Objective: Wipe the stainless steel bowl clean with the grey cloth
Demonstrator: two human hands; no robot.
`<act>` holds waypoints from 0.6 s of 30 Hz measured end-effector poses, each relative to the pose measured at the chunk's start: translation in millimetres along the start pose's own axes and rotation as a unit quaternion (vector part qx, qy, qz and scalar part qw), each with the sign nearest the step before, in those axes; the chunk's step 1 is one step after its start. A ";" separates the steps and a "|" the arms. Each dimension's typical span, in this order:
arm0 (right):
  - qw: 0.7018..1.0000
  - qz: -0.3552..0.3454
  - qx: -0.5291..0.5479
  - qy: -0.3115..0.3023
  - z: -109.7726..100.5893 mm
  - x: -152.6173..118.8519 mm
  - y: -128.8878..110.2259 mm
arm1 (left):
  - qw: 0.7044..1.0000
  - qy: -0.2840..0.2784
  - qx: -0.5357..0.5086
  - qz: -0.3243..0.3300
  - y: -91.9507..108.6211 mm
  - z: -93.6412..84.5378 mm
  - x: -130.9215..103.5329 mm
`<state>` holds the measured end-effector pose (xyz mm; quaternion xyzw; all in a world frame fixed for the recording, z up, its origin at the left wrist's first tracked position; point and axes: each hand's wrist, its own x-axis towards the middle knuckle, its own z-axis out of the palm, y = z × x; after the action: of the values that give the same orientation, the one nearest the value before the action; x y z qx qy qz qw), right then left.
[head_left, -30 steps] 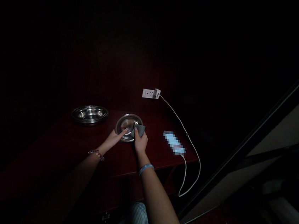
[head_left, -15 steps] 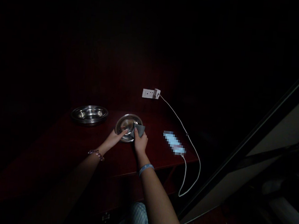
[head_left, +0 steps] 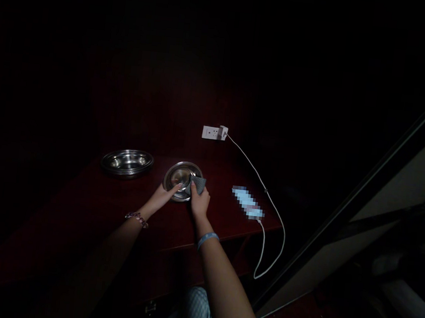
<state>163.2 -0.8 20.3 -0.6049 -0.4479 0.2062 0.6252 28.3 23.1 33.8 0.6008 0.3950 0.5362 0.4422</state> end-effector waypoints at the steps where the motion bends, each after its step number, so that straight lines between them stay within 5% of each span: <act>1: 1.000 -0.001 -0.001 0.000 -0.1 -0.2 -0.3 | 1.000 -0.001 -0.002 0.000 -0.4 -0.2 0.2; 18: 1.000 -0.006 -0.010 -0.003 -1.5 -1.8 -3.8 | 1.000 0.008 -0.004 0.007 2.4 0.6 -1.0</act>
<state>162.4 -3.8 23.5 -0.6080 -0.4555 0.1990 0.6190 28.9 21.4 35.8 0.5975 0.3924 0.5458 0.4372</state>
